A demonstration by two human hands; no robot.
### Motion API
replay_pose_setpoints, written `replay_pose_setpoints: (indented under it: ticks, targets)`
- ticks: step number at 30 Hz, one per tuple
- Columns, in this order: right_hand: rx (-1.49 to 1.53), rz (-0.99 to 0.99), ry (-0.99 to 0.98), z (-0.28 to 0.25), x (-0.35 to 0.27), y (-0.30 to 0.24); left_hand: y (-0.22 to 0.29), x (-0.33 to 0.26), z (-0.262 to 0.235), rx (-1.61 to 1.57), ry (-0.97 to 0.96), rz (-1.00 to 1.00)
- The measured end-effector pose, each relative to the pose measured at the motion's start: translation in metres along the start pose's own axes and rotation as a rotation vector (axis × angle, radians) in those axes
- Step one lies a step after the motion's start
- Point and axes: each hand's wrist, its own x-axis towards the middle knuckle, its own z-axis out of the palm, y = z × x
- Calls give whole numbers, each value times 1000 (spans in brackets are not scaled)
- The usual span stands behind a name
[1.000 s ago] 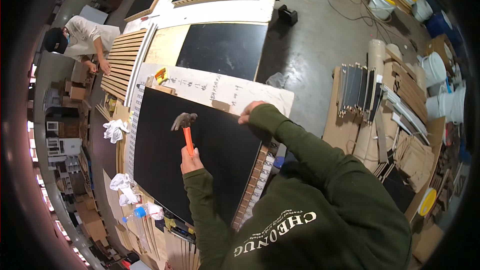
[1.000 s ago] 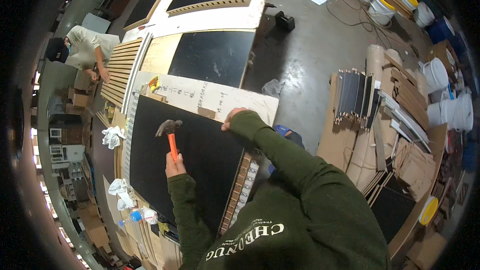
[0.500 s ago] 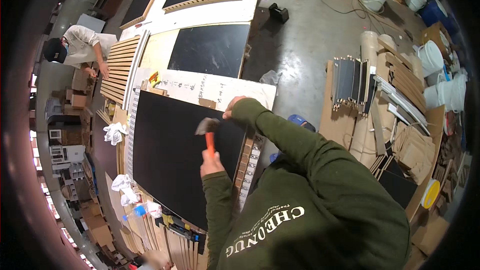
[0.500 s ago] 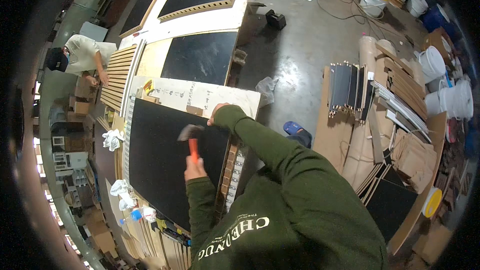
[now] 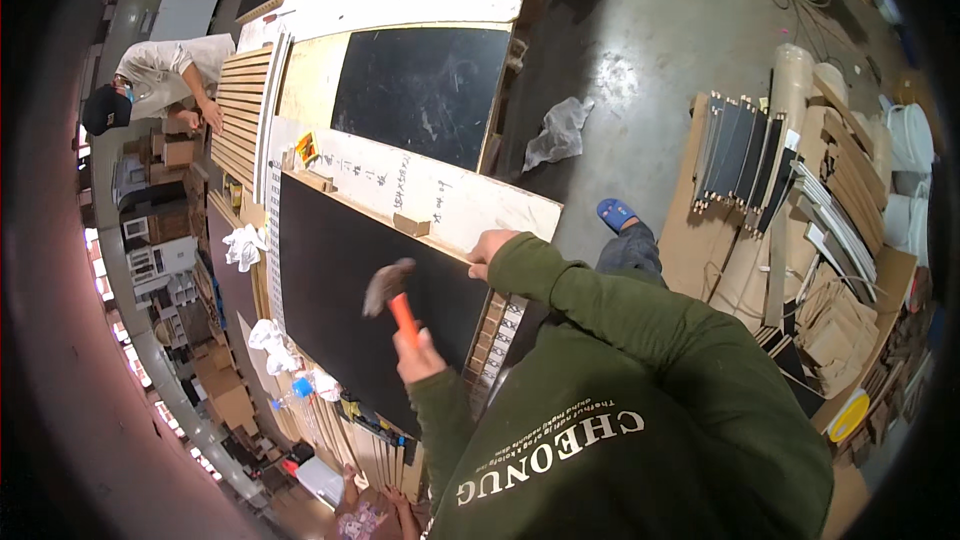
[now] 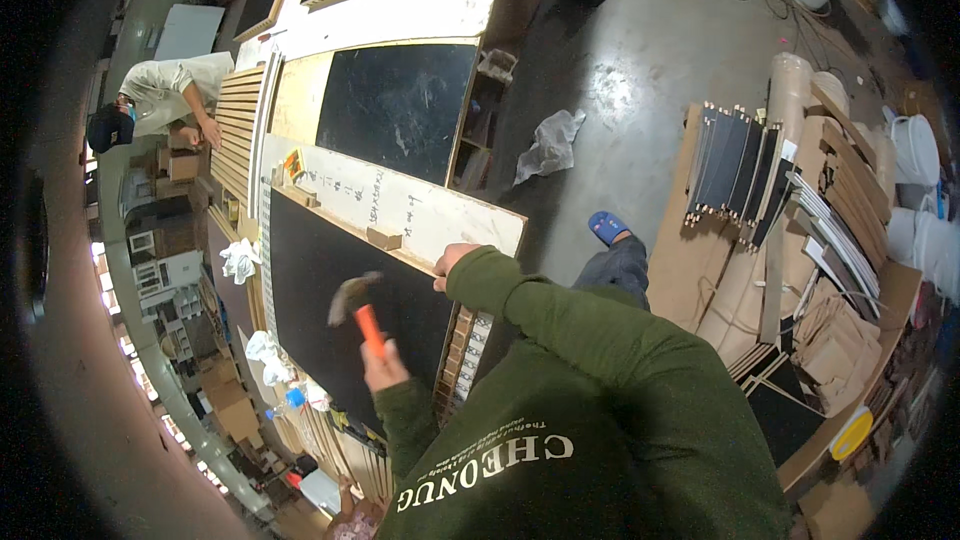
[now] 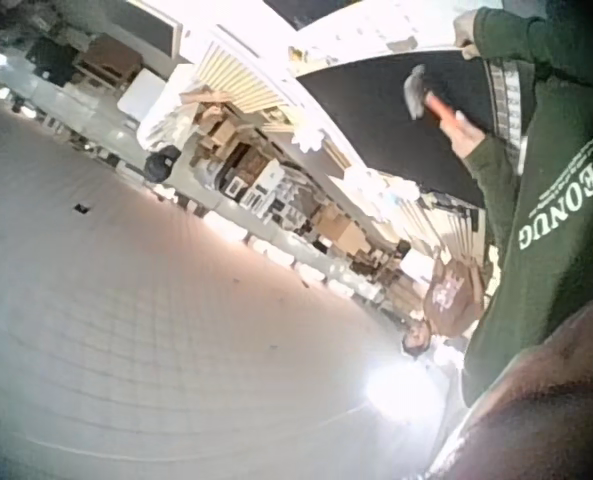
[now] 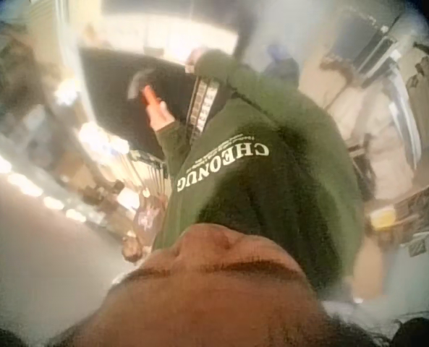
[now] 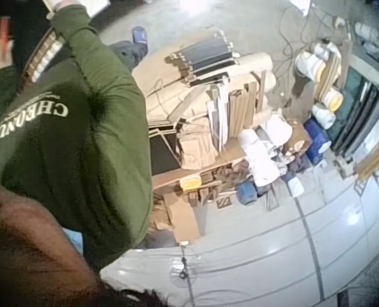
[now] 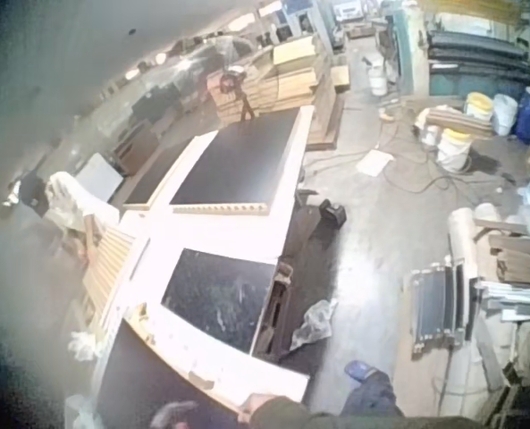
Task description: Assembling a decorative wooden slatted panel and securing it to a backing board using a pneumatic nail gun and a hammer.
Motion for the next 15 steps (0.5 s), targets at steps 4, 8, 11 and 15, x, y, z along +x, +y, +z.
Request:
replay_pose_setpoints:
  ticks: [4, 8, 11, 15]
  targets:
    - [32, 32, -58, -3, 5, 5, 6, 6, 2, -3, -176, -148]
    - [-7, -82, 13, 3, 8, 15, 18, 0, -12, -134, -53, -233]
    - [21, -143, 81, 9, 5, 18, 35, -7, 7, 7, 58, -82]
    - [-2, -8, -78, -18, -3, 3, 33, -7, 23, 104, -180, -261]
